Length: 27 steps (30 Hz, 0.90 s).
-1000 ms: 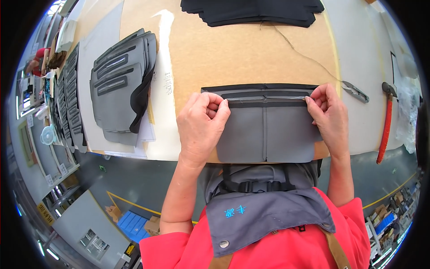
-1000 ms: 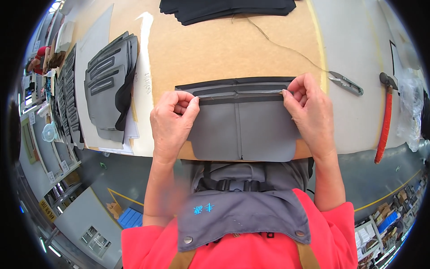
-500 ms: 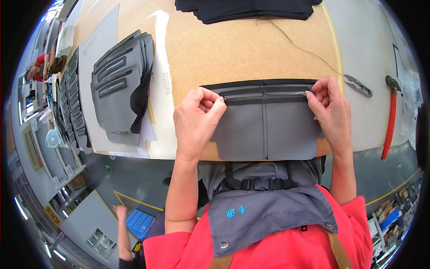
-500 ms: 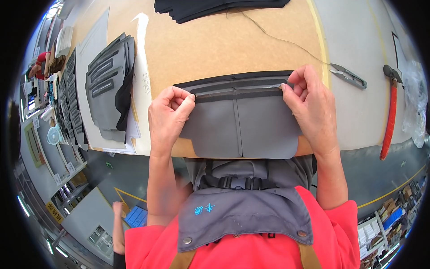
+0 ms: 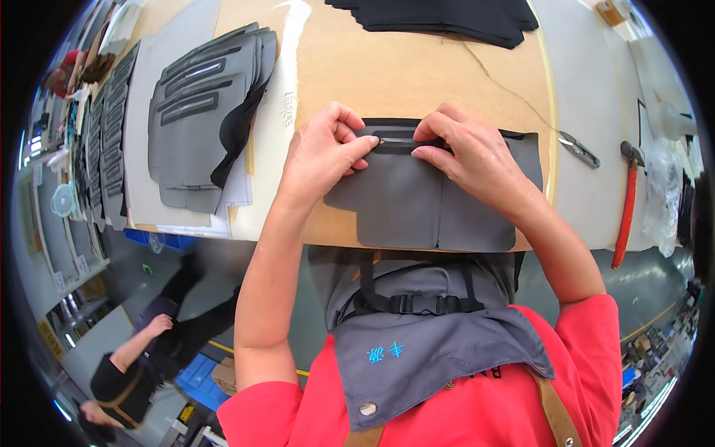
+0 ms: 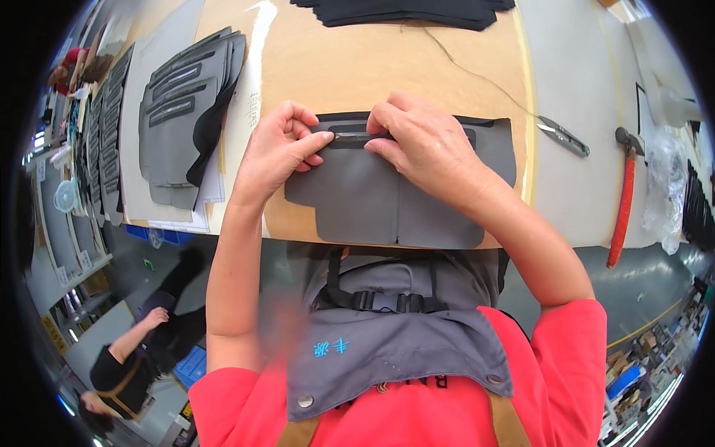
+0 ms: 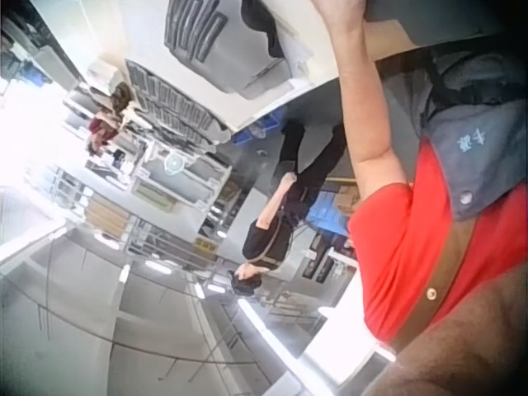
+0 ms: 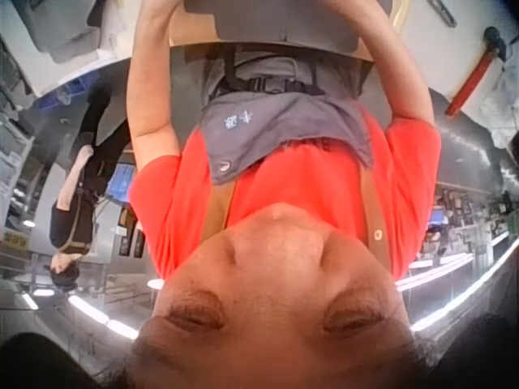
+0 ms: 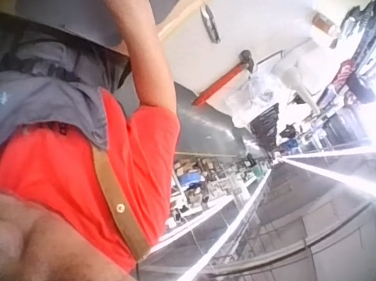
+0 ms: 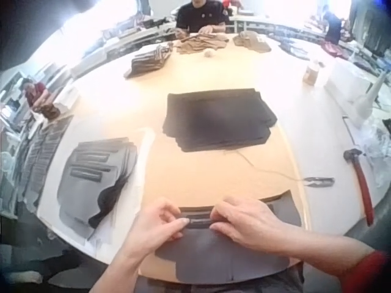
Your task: Assembling and finishing leather components by inserting stiffening strips and using a hammer to flatten and secure the edges.
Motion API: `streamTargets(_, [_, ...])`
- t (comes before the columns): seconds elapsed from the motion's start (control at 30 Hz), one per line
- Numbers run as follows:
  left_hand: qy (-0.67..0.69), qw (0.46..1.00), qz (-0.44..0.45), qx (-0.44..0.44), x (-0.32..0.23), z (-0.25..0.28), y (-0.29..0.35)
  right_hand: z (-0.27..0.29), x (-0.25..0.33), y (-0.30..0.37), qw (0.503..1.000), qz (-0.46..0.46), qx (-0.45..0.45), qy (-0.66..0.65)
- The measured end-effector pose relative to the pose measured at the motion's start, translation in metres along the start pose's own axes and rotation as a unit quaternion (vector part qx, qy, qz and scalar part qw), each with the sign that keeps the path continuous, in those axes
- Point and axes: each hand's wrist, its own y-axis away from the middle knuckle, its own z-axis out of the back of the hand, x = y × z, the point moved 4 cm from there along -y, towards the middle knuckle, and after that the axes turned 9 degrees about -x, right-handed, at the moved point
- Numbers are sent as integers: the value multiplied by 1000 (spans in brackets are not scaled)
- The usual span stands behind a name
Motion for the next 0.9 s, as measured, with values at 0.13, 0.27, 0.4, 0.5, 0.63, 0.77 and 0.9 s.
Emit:
streamTargets(0.13, [-5, 1000, -12, 5, 0, 0, 1, -2, 6, -4, 998, -6, 34, 47])
streamTargets(0.27, [-15, 1000, -22, 9, 0, 3, -3, -5, 9, -5, 997, 42, 25, 59])
streamTargets(0.4, [-36, 997, -60, 24, -2, 3, -8, -8, 17, 2, 989, 96, 26, 113])
streamTargets(0.5, [-38, 996, -71, 32, -4, 5, -9, -14, 16, -2, 997, 46, 20, 55])
streamTargets(0.63, [-19, 996, -75, 34, 1, 4, -8, -27, 12, -4, 999, 19, 19, 31])
streamTargets(0.77, [-3, 972, -218, -83, 2, 5, 14, -27, 9, -1, 999, 18, 15, 41])
streamTargets(0.9, [-135, 875, -430, -178, 19, 0, 47, -28, 16, 1, 998, 52, -5, 43])
